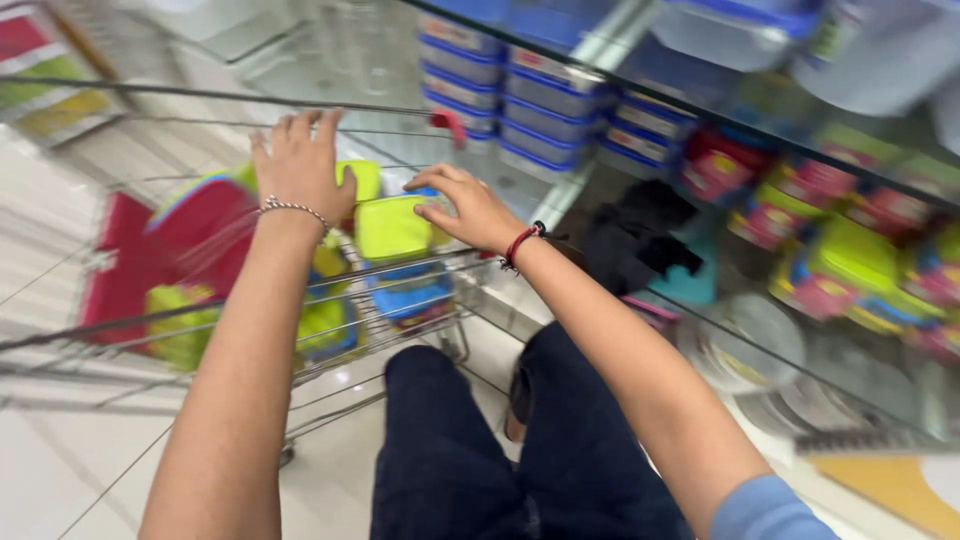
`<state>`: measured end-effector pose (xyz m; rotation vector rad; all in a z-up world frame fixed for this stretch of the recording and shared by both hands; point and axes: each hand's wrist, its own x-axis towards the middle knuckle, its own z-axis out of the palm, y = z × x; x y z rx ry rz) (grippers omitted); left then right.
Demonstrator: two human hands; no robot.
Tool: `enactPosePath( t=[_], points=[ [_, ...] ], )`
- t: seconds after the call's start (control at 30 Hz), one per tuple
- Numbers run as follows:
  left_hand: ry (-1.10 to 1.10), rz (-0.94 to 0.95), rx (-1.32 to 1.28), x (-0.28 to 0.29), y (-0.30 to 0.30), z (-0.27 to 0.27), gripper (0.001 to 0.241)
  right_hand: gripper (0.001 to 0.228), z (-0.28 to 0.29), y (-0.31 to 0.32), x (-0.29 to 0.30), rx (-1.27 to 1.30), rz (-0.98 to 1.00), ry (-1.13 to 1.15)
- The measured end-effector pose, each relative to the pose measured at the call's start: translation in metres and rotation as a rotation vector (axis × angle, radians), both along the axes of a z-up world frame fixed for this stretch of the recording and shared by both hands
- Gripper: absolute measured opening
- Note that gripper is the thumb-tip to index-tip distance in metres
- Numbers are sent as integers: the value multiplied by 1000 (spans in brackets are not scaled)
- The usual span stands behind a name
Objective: The recorder organizes and selects various plastic food containers from a store shelf into a shopping cart.
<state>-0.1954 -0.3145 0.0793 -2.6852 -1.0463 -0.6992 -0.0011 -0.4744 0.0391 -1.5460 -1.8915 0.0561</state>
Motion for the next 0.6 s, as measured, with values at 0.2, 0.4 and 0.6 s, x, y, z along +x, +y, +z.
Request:
enactPosePath(
  t=[0.2,0.4,0.6],
  points=[
    [-246,-525,-12,132,-93,-25,54,35,-58,-105,93,134,-337,153],
    [-286,-806,-274,243,-172,-94,42,38,-113,-223,168,112,-773,124],
    [-322,-999,-783,354,-246,-175,42,61,-167,-325,242,425,-1286,177]
  ],
)
